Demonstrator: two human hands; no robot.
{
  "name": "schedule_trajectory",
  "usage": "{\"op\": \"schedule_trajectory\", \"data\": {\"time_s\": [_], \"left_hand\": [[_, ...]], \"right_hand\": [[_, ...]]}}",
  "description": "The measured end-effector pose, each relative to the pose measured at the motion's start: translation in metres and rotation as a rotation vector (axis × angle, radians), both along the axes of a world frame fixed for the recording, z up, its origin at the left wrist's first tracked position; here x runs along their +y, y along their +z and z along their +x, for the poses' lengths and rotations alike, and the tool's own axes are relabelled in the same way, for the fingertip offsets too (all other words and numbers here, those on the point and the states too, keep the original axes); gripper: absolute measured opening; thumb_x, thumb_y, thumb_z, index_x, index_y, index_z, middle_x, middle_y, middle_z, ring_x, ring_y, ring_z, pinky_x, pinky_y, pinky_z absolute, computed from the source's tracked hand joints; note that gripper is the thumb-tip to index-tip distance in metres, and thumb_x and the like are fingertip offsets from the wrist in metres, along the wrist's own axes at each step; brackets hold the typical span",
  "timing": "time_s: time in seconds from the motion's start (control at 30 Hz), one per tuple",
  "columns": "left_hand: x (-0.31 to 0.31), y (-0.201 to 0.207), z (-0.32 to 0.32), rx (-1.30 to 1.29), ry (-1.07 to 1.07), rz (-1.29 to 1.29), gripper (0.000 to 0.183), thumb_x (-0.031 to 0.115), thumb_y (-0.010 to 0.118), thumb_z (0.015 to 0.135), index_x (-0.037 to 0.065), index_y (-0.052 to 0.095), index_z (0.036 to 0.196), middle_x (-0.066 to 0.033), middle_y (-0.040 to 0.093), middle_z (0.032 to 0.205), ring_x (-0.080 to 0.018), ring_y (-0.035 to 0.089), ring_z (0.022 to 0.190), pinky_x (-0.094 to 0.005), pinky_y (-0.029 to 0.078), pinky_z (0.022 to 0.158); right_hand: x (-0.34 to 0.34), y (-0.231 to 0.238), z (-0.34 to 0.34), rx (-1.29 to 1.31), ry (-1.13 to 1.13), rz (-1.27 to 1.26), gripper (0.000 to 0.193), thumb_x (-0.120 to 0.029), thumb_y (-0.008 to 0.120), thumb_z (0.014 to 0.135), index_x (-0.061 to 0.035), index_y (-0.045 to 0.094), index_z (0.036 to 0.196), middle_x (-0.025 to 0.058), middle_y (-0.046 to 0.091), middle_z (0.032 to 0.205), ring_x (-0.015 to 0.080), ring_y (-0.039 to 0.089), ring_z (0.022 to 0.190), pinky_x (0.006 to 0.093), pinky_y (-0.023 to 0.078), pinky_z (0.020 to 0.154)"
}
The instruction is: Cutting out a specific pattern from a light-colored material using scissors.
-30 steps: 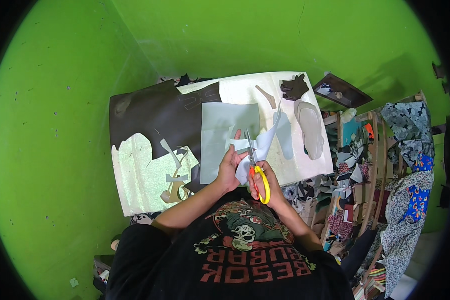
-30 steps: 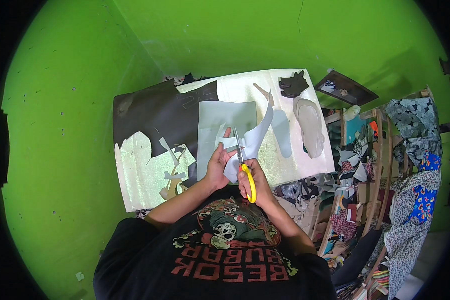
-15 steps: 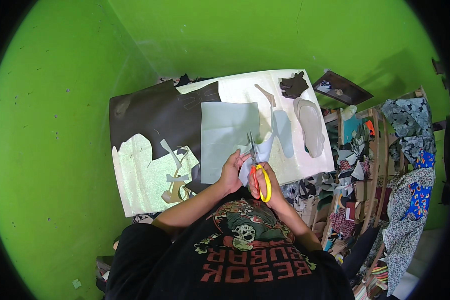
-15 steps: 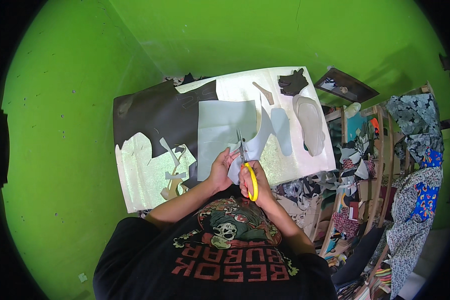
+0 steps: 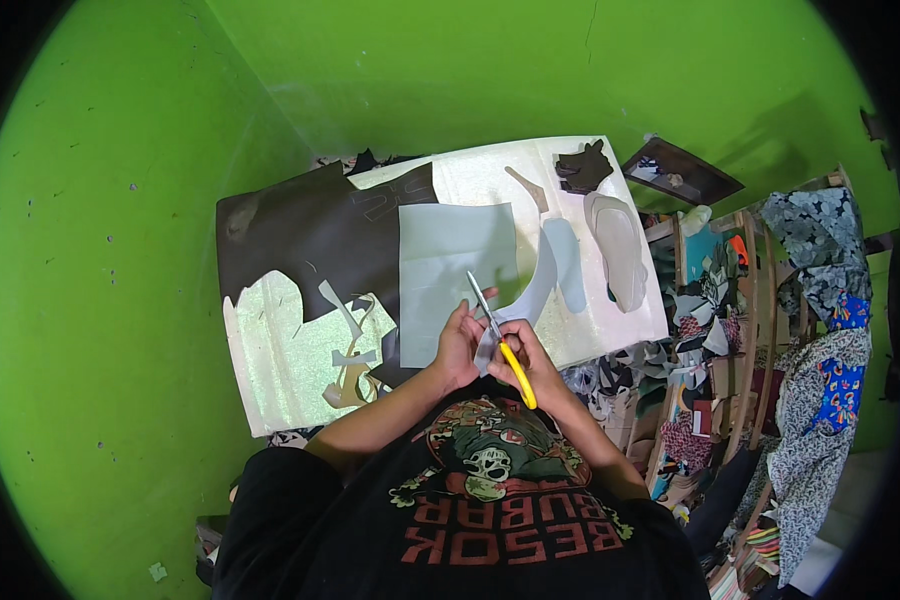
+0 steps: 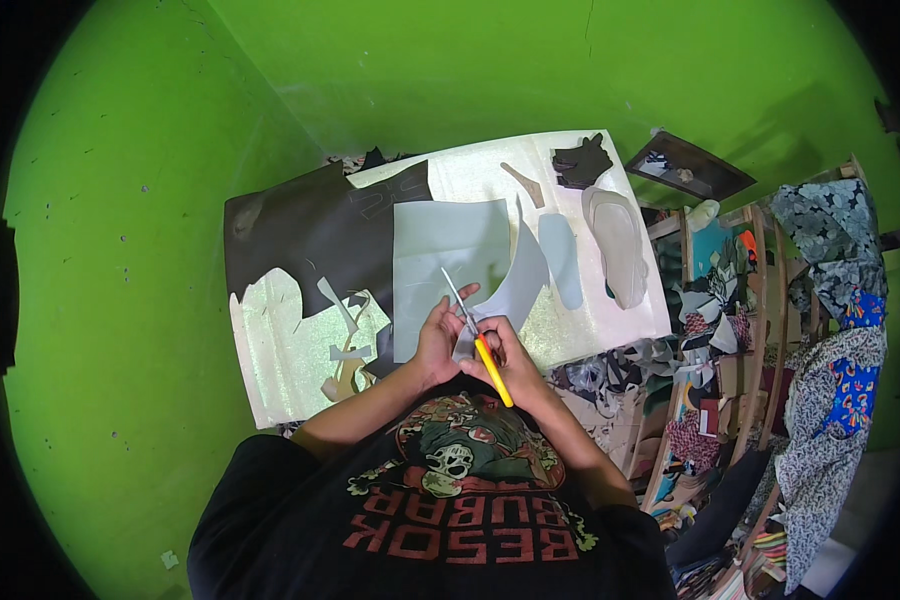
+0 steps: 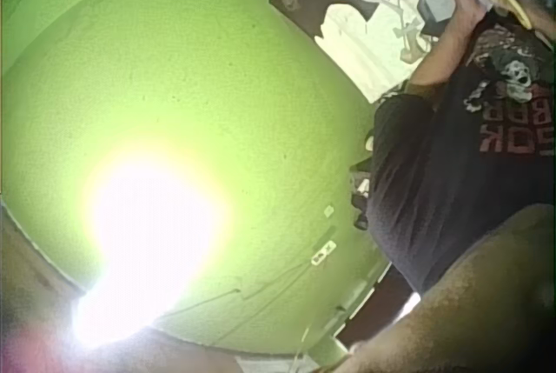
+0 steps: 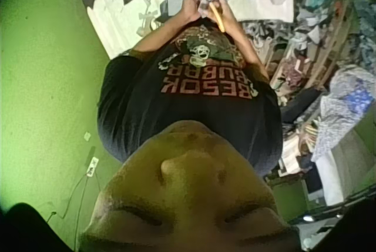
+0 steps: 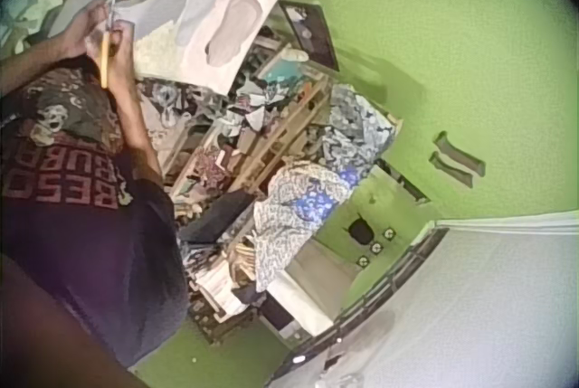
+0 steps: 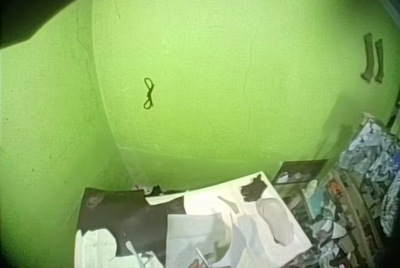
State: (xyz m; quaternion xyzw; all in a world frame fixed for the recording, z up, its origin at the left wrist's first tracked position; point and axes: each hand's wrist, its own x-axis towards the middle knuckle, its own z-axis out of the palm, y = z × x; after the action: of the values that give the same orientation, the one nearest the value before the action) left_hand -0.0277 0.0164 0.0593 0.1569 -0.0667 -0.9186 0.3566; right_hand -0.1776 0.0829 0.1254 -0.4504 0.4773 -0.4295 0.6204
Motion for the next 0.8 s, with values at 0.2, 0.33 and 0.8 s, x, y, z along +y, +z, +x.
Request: {"op": "schedule_trajectory", "data": {"time_s": [0.2,0.33,0.8], "left_hand": [[-0.003,0.000,0.000,-0.242,0.125,0.325,0.049,0.045,0.025,0.106,0.011,0.056,0.122,-0.0095,0.065,0.108,-0.0306,0.064,0.098,-0.0511,0.050,0.094],[-0.003,0.008,0.001,-0.453,0.132,0.345,0.043,0.042,0.034,0.102,0.007,0.058,0.110,-0.0104,0.064,0.103,-0.0294,0.064,0.100,-0.0474,0.053,0.093],[-0.006,-0.030,0.041,-0.466,0.122,0.308,0.071,0.061,0.018,0.102,0.004,0.050,0.132,-0.0128,0.063,0.118,-0.0296,0.056,0.113,-0.0471,0.040,0.105]], "right_hand": [[-0.010,0.034,0.007,0.235,0.102,-0.143,0.079,-0.013,0.083,0.077,-0.0067,0.040,0.144,-0.0003,0.048,0.082,0.0107,0.045,0.075,0.0246,0.040,0.072],[-0.020,0.035,0.013,0.414,0.123,-0.110,0.086,-0.020,0.084,0.077,-0.0094,0.038,0.149,0.0026,0.050,0.079,0.0132,0.046,0.071,0.0272,0.042,0.067],[-0.043,0.015,0.019,0.662,0.337,-0.118,0.061,-0.039,0.084,0.077,-0.0037,0.049,0.112,0.0130,0.063,0.075,0.0283,0.061,0.065,0.0370,0.048,0.063]]}}
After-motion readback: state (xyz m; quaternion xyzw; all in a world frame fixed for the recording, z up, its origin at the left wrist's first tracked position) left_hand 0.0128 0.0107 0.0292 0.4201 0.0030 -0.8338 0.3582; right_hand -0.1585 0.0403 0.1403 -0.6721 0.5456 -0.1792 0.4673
